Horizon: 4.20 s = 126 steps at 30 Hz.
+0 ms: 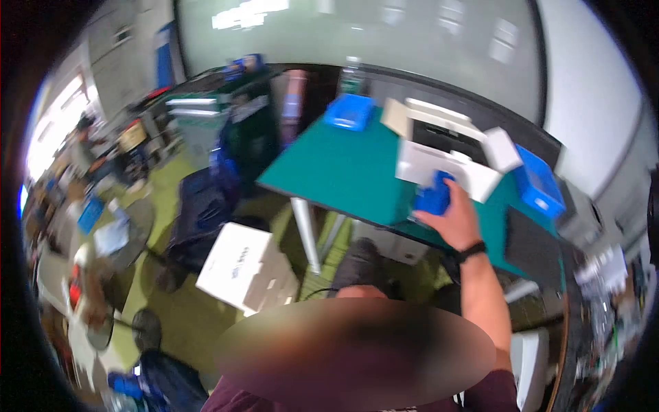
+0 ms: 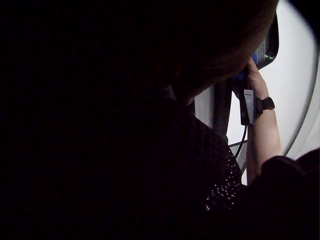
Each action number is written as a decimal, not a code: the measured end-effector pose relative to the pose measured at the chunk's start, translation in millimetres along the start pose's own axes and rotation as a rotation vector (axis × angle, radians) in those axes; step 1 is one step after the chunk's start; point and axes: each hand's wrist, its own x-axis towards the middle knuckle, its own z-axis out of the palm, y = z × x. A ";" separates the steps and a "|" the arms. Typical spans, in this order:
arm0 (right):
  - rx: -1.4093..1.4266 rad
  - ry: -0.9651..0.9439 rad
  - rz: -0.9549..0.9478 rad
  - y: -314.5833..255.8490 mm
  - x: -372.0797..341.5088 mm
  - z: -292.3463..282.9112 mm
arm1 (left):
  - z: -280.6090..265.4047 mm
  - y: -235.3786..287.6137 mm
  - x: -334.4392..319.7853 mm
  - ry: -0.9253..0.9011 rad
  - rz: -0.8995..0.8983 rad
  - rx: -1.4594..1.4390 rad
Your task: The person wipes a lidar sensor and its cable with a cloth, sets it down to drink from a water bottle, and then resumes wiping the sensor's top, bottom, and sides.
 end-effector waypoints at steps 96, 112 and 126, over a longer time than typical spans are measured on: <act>1.691 0.067 0.373 -26.3 -102.1 -5.6 | -66.4 152.1 140.5 0.449 -0.175 -1.536; 1.346 0.336 0.283 -52.7 -102.0 -43.5 | -94.0 149.6 147.0 0.692 0.190 -0.292; 1.456 0.008 0.161 -20.1 -70.2 -59.5 | -94.0 157.6 149.5 0.435 0.291 -0.240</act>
